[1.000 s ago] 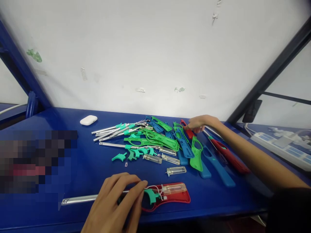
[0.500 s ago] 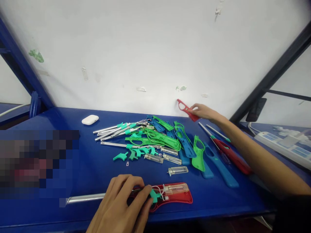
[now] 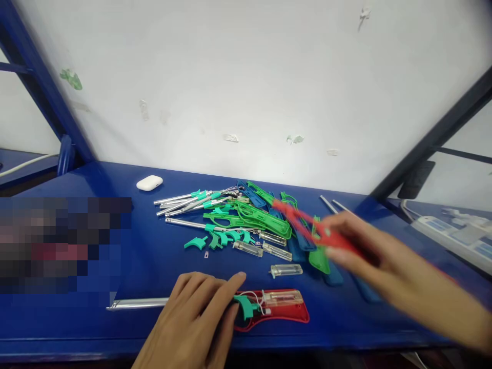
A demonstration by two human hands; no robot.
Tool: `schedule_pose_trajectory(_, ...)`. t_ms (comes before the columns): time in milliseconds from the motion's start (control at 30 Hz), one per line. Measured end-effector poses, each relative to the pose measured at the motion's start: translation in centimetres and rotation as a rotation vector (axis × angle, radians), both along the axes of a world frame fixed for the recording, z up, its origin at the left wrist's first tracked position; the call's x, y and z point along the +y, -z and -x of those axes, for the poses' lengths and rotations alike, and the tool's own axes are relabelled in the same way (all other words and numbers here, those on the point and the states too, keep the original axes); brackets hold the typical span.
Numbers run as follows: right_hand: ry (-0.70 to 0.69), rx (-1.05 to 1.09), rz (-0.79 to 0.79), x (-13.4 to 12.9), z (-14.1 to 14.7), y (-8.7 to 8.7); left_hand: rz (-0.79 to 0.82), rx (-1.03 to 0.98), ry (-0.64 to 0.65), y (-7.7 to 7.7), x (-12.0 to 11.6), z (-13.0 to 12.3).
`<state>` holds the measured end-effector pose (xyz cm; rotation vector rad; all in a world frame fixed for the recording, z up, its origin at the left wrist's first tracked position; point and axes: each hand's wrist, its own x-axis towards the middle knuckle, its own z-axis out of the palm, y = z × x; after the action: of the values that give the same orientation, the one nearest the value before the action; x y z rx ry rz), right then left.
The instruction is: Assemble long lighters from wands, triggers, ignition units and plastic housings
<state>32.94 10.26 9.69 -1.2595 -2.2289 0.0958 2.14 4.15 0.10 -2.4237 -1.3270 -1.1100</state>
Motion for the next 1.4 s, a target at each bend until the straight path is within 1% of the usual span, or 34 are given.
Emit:
schedule_pose_trajectory(33, -0.074, -0.041, 0.047, -1.0, 0.2, 1.0, 0.012, -0.033, -0.013, 0.0, -0.1, 0.0)
schedule_pose_trajectory(67, -0.108, -0.062, 0.039, -1.8, 0.4, 1.9, 0.022, -0.066, -0.030, 0.1, -0.2, 0.1)
schedule_pose_trajectory(133, -0.120, -0.107, 0.049, -2.7, 0.8, 3.3, 0.024, -0.129, -0.074, 0.1, -0.4, 0.2)
schedule_pose_trajectory(233, -0.145, -0.144, 0.054, -3.0, 1.7, 4.4, 0.008, -0.160, -0.150, -0.2, -0.6, 0.8)
schedule_pose_trajectory(300, -0.177, -0.157, 0.065, -2.9, 2.5, 4.8, -0.016, -0.105, -0.161, -0.5, -0.6, 1.3)
schedule_pose_trajectory(400, -0.188, -0.169, 0.041, -3.1, 3.6, 5.8, -0.042, 0.019, -0.104, -0.6, -0.3, 2.1)
schedule_pose_trajectory(533, -0.149, -0.157, 0.025, -3.8, 4.6, 7.4, -0.006, 0.058, 0.030, -0.3, 0.2, 3.1)
schedule_pose_trajectory(600, -0.151, -0.166, 0.055, -4.0, 4.7, 7.5, 0.028, 0.049, 0.055, -0.2, 0.4, 3.5)
schedule_pose_trajectory(667, -0.152, -0.169, 0.081, -3.9, 4.9, 7.2, 0.052, 0.043, 0.065, -0.1, 0.4, 3.8)
schedule_pose_trajectory(833, -0.159, -0.100, 0.091, -3.7, 5.4, 6.4, 0.052, 0.014, 0.068, -0.5, 0.1, 4.0)
schedule_pose_trajectory(1100, -0.137, -0.064, 0.076, -3.9, 5.3, 6.9, 0.116, 0.018, 0.053, -0.3, 0.2, 3.7)
schedule_pose_trajectory(1167, -0.136, -0.053, 0.082, -3.9, 5.1, 6.9, 0.121, 0.020, 0.036, -0.3, 0.0, 3.6)
schedule_pose_trajectory(1267, -0.125, -0.036, 0.116, -4.1, 4.9, 7.2, 0.095, 0.045, -0.028, -0.3, -0.5, 3.8)
schedule_pose_trajectory(1400, -0.102, 0.010, 0.109, -4.3, 4.8, 7.6, 0.089, 0.096, -0.117, 0.3, -1.1, 4.9)
